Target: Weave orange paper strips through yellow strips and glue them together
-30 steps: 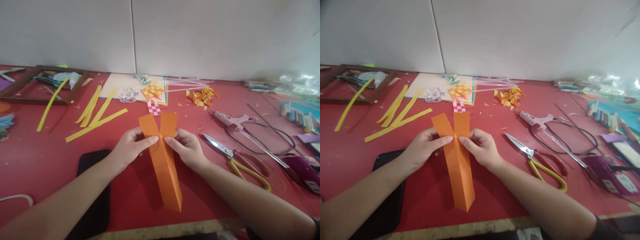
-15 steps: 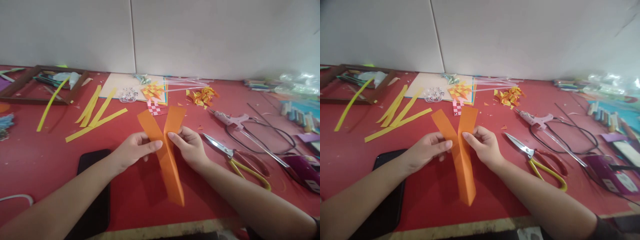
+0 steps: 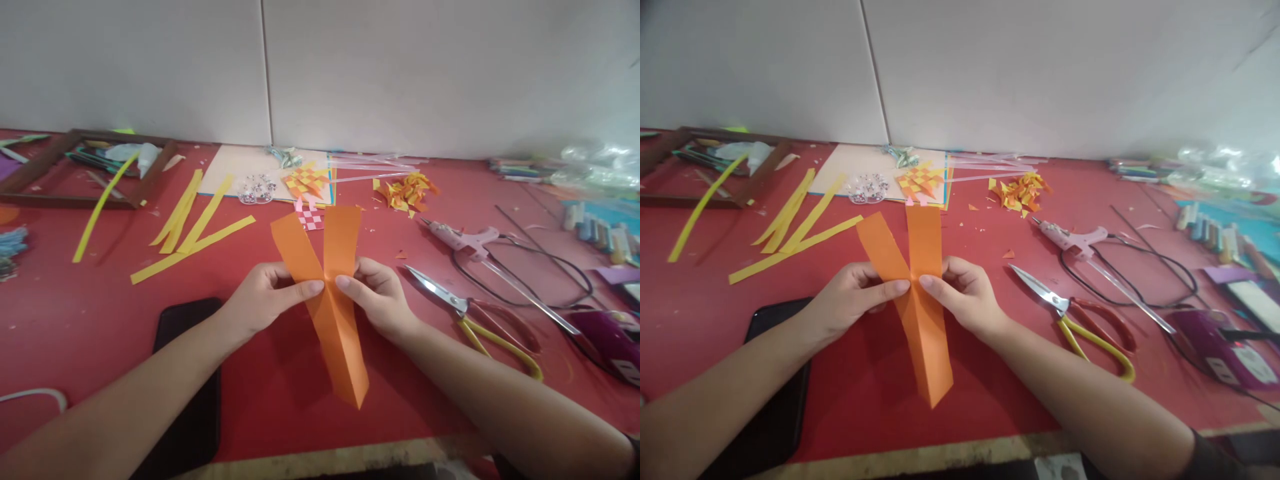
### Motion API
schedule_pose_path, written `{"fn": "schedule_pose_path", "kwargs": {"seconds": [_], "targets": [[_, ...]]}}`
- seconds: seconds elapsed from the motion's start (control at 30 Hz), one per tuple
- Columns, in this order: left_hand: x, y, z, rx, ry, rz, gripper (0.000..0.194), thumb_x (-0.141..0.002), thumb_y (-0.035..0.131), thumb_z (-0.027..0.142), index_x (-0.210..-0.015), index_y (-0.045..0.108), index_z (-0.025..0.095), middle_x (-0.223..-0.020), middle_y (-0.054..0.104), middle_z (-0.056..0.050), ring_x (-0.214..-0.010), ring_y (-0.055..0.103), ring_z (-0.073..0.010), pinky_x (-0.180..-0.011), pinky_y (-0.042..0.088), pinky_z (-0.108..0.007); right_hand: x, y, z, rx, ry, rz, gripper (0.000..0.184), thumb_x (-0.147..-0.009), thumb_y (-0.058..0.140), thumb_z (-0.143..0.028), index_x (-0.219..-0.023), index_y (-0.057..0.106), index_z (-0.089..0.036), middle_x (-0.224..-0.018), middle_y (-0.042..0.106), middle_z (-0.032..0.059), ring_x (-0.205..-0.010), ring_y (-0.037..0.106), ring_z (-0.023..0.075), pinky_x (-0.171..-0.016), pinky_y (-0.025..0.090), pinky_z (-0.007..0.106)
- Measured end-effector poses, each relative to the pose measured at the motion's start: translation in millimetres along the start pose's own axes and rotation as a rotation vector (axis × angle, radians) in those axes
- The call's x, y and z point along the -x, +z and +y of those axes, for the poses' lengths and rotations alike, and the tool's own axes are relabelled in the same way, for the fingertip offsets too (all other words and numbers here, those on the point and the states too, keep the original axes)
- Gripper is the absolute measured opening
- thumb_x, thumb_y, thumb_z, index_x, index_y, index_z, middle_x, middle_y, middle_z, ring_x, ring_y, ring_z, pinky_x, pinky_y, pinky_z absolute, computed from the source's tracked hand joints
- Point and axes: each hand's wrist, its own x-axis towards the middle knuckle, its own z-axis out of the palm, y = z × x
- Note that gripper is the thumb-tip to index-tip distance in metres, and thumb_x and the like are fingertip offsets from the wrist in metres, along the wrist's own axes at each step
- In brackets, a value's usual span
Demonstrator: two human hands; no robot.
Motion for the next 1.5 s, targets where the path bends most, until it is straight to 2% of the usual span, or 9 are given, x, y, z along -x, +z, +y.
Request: {"fn": "schedule_pose_path", "kwargs": {"seconds": [0.3,0.5,0.67,0.73,0.8,0.97,1.07,1.2,1.5], "targets": [[-1.2,-0.9,-3.1,0.069,-0.022,0.025,0.019,-0.081,0.074,0.042,-0.086,0.077,0.023,-0.063,0.058,0.003,-0.051,0.038,-0.0069,-0.050,0.031,-0.022,-0.2,0.9,3.5,0.012,0.000,0.005,0.021,-0.081,0.072,-0.044,-0.080,0.067,-0.024,-0.085,0.075,0.0027,-0.080,0.071,0.0195,-0.071,0.060,0.033],[-2.8,-0.2,-4.6,0.146,-0.105,0.106,0.026,-0.076,0.078,0.044,-0.090,0.076,0.022,-0.087,0.069,-0.002,-0.058,0.040,-0.0067,-0.050,0.030,-0.020,-1.5,0.3,4.3,0.003,0.006,0.079,0.022,-0.081,0.072,-0.046,-0.084,0.068,-0.024,-0.089,0.075,0.0028,-0.081,0.071,0.0200,-0.075,0.059,0.035],[-1.8,0.9,-5.6,0.186,-0.077,0.157,0.041,-0.081,0.071,0.052,-0.064,0.059,0.016,-0.061,0.049,0.003,-0.053,0.038,-0.0069,-0.048,0.030,-0.020,-3.3,0.3,6.5,0.022,0.017,0.137,0.023,-0.079,0.074,-0.046,-0.081,0.067,-0.024,-0.082,0.073,0.0023,-0.074,0.068,0.0182,-0.070,0.057,0.033],[-1.1,1.1,-6.2,0.179,-0.083,0.121,0.045,-0.081,0.070,0.053,-0.061,0.055,0.016,-0.057,0.045,0.005,-0.051,0.039,-0.0071,-0.048,0.031,-0.020,-3.5,0.5,6.5,0.050,0.026,0.157,0.025,-0.079,0.074,-0.047,-0.078,0.066,-0.023,-0.079,0.072,0.0021,-0.072,0.067,0.0176,-0.067,0.056,0.032],[-0.3,1.3,-5.8,0.139,-0.079,0.034,0.035,-0.076,0.077,0.048,-0.070,0.062,0.017,-0.060,0.053,0.004,-0.052,0.045,-0.0082,-0.051,0.038,-0.022,-3.5,0.6,5.8,0.072,0.023,0.170,0.027,-0.078,0.074,-0.048,-0.076,0.065,-0.023,-0.080,0.072,0.0025,-0.072,0.066,0.0174,-0.067,0.055,0.031],[0.5,2.2,-0.9,0.036,-0.027,-0.051,0.028,-0.077,0.078,0.040,-0.096,0.074,0.020,-0.097,0.074,-0.005,-0.090,0.067,-0.0203,-0.082,0.052,-0.031,-3.0,0.0,1.6,0.094,0.021,0.142,0.031,-0.081,0.070,-0.052,-0.073,0.064,-0.022,-0.065,0.064,-0.0011,-0.056,0.056,0.0118,-0.055,0.050,0.026],[0.5,2.1,0.5,0.026,-0.024,-0.017,0.023,-0.081,0.075,0.040,-0.096,0.075,0.022,-0.085,0.073,-0.001,-0.077,0.065,-0.0151,-0.071,0.050,-0.026,-2.3,0.2,-0.5,0.080,0.046,0.084,0.034,-0.081,0.069,-0.052,-0.069,0.063,-0.022,-0.060,0.061,-0.0024,-0.054,0.055,0.0110,-0.054,0.049,0.024],[0.2,1.5,-1.1,0.029,-0.016,0.016,0.021,-0.084,0.071,0.041,-0.095,0.075,0.023,-0.068,0.061,0.003,-0.053,0.046,-0.0073,-0.051,0.037,-0.021,-1.6,1.0,1.2,0.035,0.045,0.027,0.024,-0.080,0.073,-0.047,-0.084,0.069,-0.024,-0.084,0.074,0.0022,-0.077,0.069,0.0183,-0.070,0.057,0.031],[-2.9,0.9,-5.0,0.059,-0.087,0.102,0.028,-0.080,0.075,0.046,-0.096,0.075,0.022,-0.084,0.066,-0.001,-0.056,0.038,-0.0069,-0.050,0.030,-0.021,-0.9,1.7,4.7,-0.004,0.021,0.090,0.018,-0.082,0.072,-0.043,-0.085,0.069,-0.025,-0.086,0.074,0.0021,-0.076,0.069,0.0185,-0.072,0.057,0.034]]}}
